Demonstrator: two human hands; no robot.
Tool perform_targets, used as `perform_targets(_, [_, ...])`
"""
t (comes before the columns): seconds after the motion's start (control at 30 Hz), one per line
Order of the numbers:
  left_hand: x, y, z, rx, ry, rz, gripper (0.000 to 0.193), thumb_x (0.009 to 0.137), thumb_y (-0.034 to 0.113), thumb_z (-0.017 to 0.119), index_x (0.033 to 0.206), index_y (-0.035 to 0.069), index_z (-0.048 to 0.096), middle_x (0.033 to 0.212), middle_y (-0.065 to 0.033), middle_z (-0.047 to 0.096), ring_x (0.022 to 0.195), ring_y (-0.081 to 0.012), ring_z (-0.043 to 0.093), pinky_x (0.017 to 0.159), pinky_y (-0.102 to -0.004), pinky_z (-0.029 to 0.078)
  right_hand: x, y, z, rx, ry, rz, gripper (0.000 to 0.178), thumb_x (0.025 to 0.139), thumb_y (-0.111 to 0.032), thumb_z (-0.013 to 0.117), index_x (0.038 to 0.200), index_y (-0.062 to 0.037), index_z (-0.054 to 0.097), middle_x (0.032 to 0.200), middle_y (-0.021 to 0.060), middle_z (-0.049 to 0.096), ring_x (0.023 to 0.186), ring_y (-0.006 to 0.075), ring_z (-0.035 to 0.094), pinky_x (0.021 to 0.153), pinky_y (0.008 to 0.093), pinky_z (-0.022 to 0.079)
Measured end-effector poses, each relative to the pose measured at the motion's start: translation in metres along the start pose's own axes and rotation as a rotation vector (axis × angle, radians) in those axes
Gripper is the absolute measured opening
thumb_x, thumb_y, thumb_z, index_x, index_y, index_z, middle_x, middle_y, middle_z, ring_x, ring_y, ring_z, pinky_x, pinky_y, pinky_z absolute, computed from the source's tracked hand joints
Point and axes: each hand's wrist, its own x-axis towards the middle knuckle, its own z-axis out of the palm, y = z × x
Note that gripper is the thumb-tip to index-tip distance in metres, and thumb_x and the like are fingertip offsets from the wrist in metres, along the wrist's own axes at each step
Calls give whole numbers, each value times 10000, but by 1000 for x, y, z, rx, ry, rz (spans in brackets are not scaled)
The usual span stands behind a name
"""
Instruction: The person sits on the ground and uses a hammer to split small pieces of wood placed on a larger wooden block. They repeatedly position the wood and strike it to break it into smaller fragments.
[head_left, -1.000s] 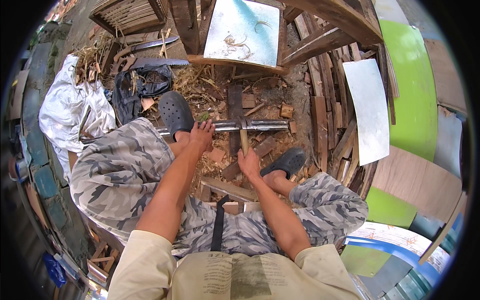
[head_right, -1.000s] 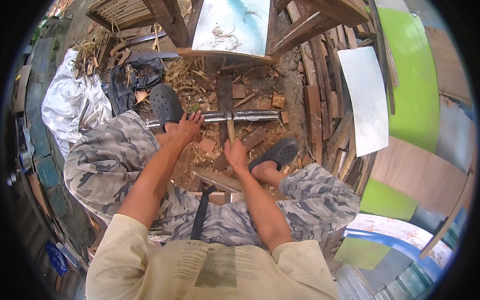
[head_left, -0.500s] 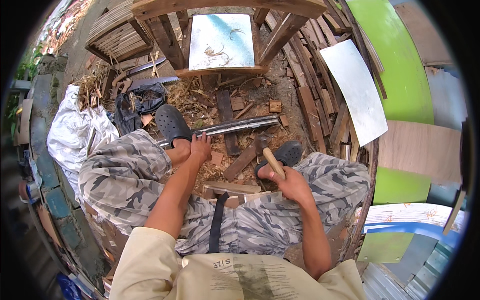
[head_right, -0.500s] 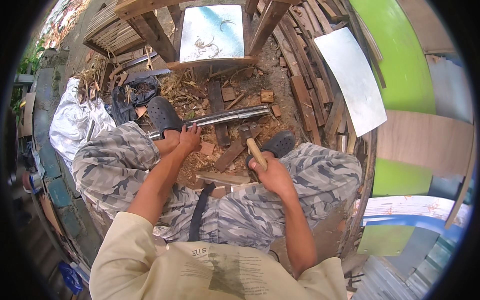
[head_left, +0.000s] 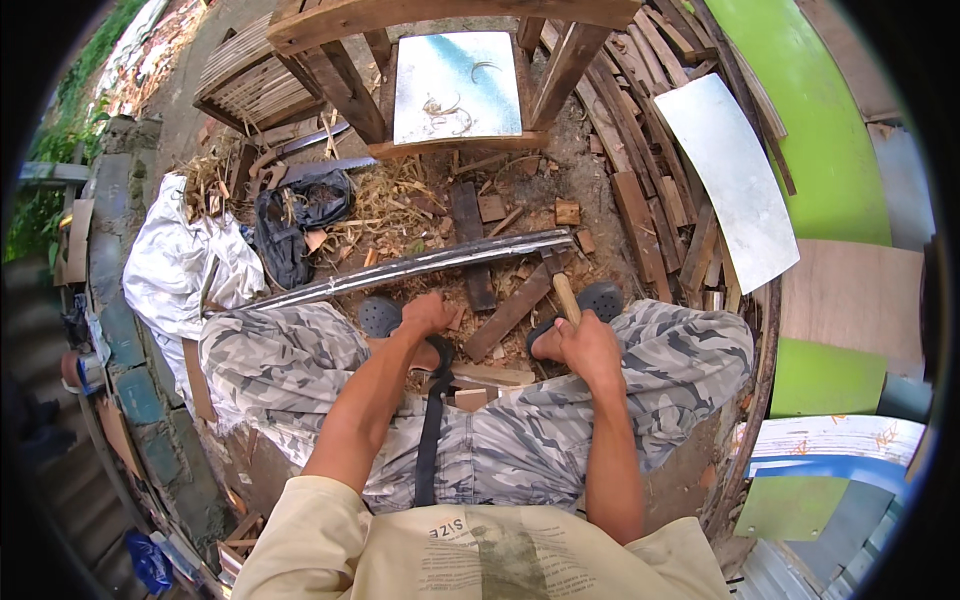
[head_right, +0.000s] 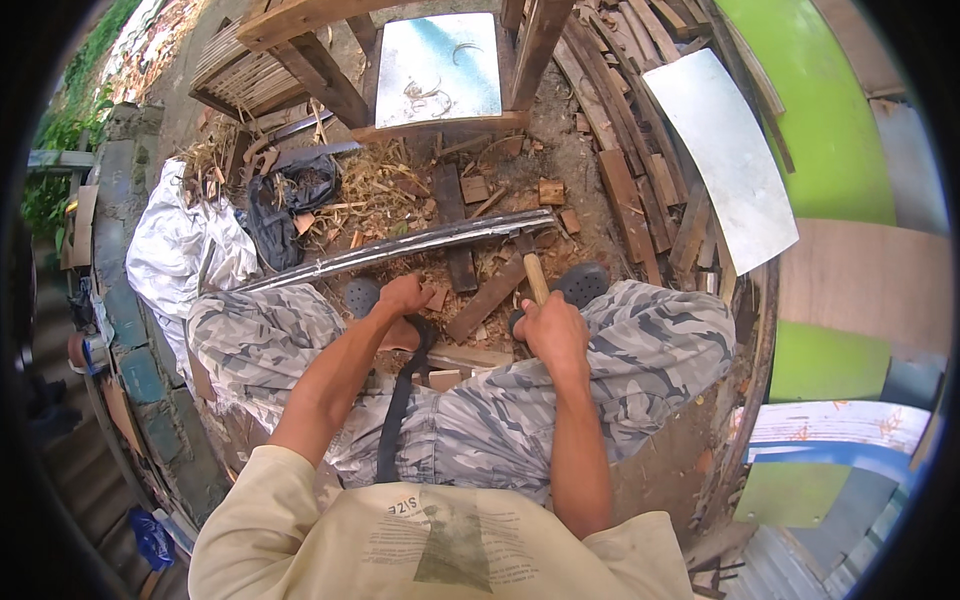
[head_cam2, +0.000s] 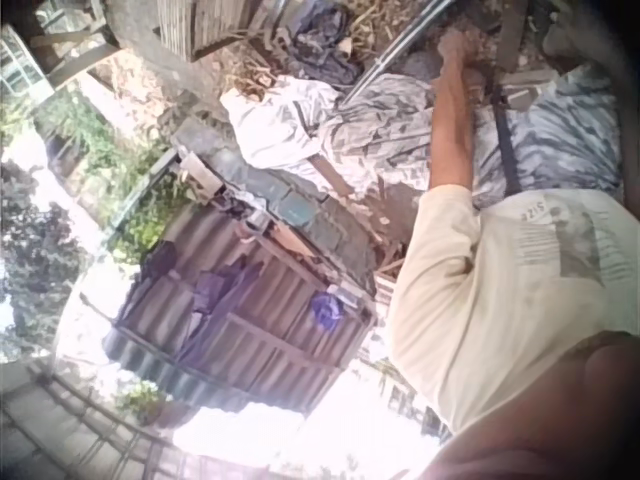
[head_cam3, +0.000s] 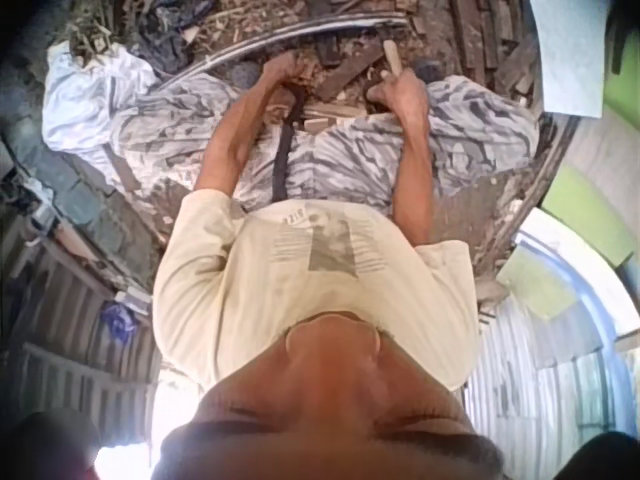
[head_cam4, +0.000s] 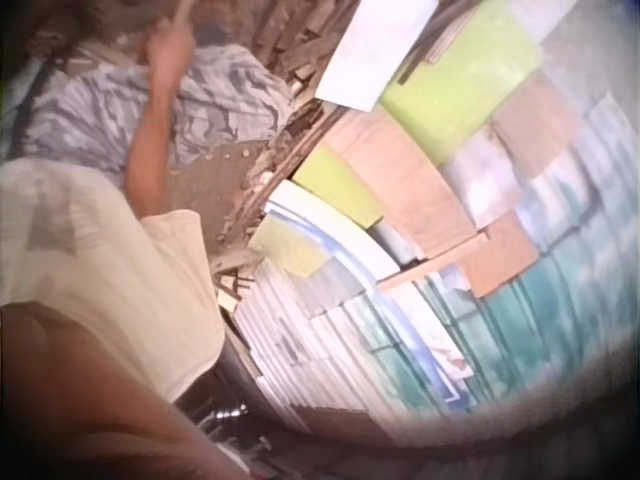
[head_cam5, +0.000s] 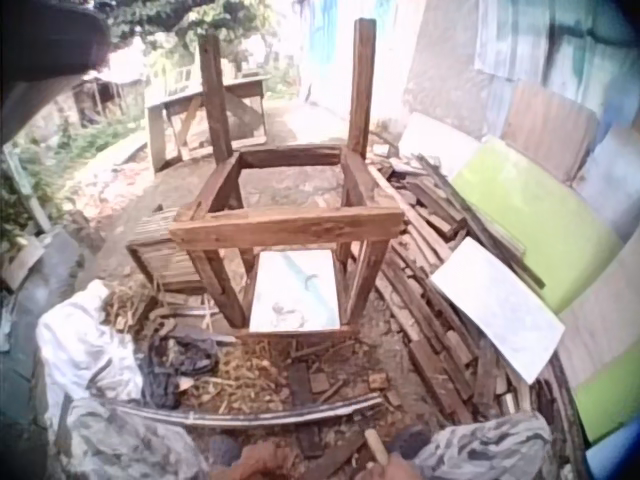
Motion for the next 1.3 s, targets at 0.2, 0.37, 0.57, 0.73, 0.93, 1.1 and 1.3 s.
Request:
perform_targets(0.2, [15, 5, 13, -155, 313, -50, 561, 837, 375, 639, 1277, 39, 543, 1228, -213, 592, 1162, -369, 559, 967, -465, 454, 13, 14, 23, -162, -87, 9, 373, 843, -320, 641, 890, 48, 670, 896, 273, 682, 879, 417, 672, 766, 495, 521])
perform_targets(0.37, [36, 21, -2, 131, 481, 179, 664, 827, 264, 677, 1406, 77, 413, 1450, -146, 393, 1344, -325, 372, 1083, -485, 328, 13, 19, 35, -263, -333, -102, 421, 880, -363, 640, 974, 48, 650, 904, 253, 684, 899, 399, 673, 789, 486, 526])
perform_targets(0.57, [68, 36, -3, 501, 399, 406, 766, 843, 232, 656, 1501, 130, 277, 1562, -136, 249, 1428, -302, 270, 1132, -469, 273, 3, 17, 47, -274, -318, -157, 355, 890, -334, 636, 878, 17, 688, 829, 217, 693, 819, 372, 687, 736, 456, 533])
perform_targets(0.73, [61, 45, 26, 412, 405, 332, 689, 867, 248, 614, 1458, 47, 322, 1576, -149, 214, 1453, -297, 218, 1146, -497, 233, 5, 23, 55, -194, -195, -190, 355, 899, -312, 629, 782, 19, 683, 763, 221, 679, 759, 380, 683, 684, 469, 528])
perform_targets(0.93, [64, 41, 12, 265, 564, 283, 654, 822, 233, 668, 1386, 59, 388, 1467, -153, 365, 1428, -312, 248, 1144, -507, 220, 3, 27, 58, -209, -146, -175, 366, 896, -331, 633, 777, 12, 683, 731, 222, 670, 726, 374, 682, 645, 469, 527])
perform_targets(1.1, [89, 21, -25, 346, 252, 118, 618, 809, 283, 705, 1332, 95, 434, 1322, -153, 510, 1247, -344, 486, 1009, -487, 406, 3, 37, 69, -236, -155, -206, 359, 887, -321, 644, 765, 14, 679, 729, 204, 677, 722, 369, 682, 645, 461, 530])
perform_targets(1.3, [82, -5, -61, 321, 149, 373, 596, 826, 419, 690, 1241, 45, 481, 1085, -213, 623, 1019, -406, 602, 877, -479, 492, -1, 35, 71, -267, -203, -259, 346, 885, -317, 643, 775, 8, 690, 741, 187, 689, 722, 354, 687, 656, 452, 533])
